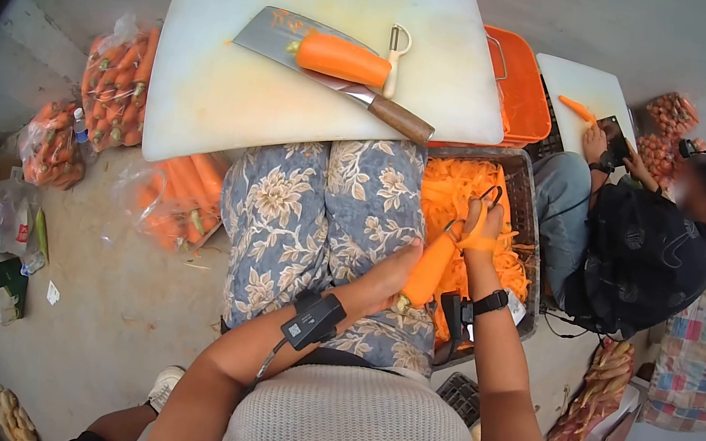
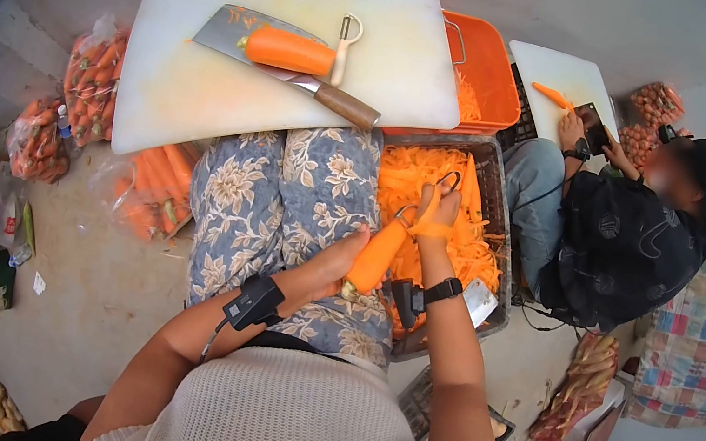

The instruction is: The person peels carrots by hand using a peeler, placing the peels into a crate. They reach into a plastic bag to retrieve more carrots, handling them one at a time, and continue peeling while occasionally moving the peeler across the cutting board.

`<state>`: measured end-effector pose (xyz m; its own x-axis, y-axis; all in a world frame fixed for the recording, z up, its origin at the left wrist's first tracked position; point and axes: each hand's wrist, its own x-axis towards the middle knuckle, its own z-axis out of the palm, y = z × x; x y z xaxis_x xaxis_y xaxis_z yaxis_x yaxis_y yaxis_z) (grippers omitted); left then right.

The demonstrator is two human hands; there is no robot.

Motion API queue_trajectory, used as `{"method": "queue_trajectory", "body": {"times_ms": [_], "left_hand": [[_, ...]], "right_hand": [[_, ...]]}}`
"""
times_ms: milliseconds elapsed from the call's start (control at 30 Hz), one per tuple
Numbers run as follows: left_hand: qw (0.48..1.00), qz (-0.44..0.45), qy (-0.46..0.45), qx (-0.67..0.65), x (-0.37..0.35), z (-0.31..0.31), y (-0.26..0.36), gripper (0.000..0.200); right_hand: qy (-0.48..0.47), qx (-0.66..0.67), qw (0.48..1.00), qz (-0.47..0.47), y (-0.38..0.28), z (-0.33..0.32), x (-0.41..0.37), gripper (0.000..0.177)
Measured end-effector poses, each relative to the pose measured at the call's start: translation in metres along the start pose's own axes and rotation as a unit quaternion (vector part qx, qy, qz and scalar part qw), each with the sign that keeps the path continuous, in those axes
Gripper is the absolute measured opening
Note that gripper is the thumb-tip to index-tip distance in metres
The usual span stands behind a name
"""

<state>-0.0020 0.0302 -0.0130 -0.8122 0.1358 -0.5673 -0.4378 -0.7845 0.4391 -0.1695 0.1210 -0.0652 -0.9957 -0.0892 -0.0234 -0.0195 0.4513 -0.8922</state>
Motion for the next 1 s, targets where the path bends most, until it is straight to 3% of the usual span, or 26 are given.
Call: {"method": "queue_trajectory", "body": {"times_ms": [100, 200, 233, 300, 333, 400, 500, 567, 767, 833, 867, 933, 1000], "left_hand": [[1.000, -0.009, -0.017, -0.004, -0.002, 0.001, 0.002, 0.054], [0.999, -0.030, -0.028, 0.005, -0.003, -0.001, 0.005, 0.051], [0.998, -0.041, -0.039, 0.016, -0.003, -0.002, 0.005, 0.050], [0.998, -0.038, -0.045, 0.006, -0.007, -0.001, 0.009, 0.046], [0.998, -0.036, -0.051, -0.004, -0.009, -0.002, 0.010, 0.042], [0.996, -0.045, -0.065, -0.041, -0.006, -0.008, 0.010, 0.045], [0.989, -0.041, -0.093, -0.107, -0.003, -0.011, 0.010, 0.046], [0.984, -0.030, -0.107, -0.136, 0.000, -0.009, 0.007, 0.045], [0.987, -0.009, -0.040, -0.155, -0.001, -0.003, 0.004, 0.039], [0.992, 0.017, -0.061, -0.113, 0.002, -0.006, -0.002, 0.037], [0.992, 0.018, -0.062, -0.112, 0.005, -0.006, -0.005, 0.037], [0.996, 0.051, 0.008, -0.070, 0.006, -0.002, -0.007, 0.035], [0.997, 0.058, 0.006, -0.053, 0.004, -0.001, -0.003, 0.035]], "right_hand": [[0.010, -0.039, 0.999, -0.025, 0.022, -0.005, 0.015, 0.025], [-0.047, 0.001, 0.986, 0.162, 0.009, -0.021, 0.032, 0.025], [-0.048, 0.003, 0.986, 0.160, 0.023, -0.023, 0.039, 0.025], [0.070, -0.050, 0.995, 0.040, 0.047, -0.030, 0.048, 0.026], [0.071, -0.049, 0.995, 0.040, 0.057, -0.039, 0.053, 0.026], [0.157, 0.095, 0.968, 0.174, 0.066, -0.054, 0.057, 0.019], [0.119, 0.067, 0.966, 0.219, 0.064, -0.073, 0.039, 0.033], [0.076, 0.088, 0.970, 0.216, 0.056, -0.072, 0.019, 0.029], [0.012, 0.302, 0.945, 0.125, -0.059, -0.032, -0.085, 0.022], [-0.013, 0.261, 0.965, 0.008, -0.067, -0.021, -0.099, 0.022], [-0.013, 0.262, 0.965, 0.007, -0.064, -0.016, -0.101, 0.022], [-0.009, 0.123, 0.983, -0.134, -0.053, -0.006, -0.101, 0.023], [-0.017, 0.105, 0.987, -0.121, -0.045, -0.005, -0.095, 0.024]]}}
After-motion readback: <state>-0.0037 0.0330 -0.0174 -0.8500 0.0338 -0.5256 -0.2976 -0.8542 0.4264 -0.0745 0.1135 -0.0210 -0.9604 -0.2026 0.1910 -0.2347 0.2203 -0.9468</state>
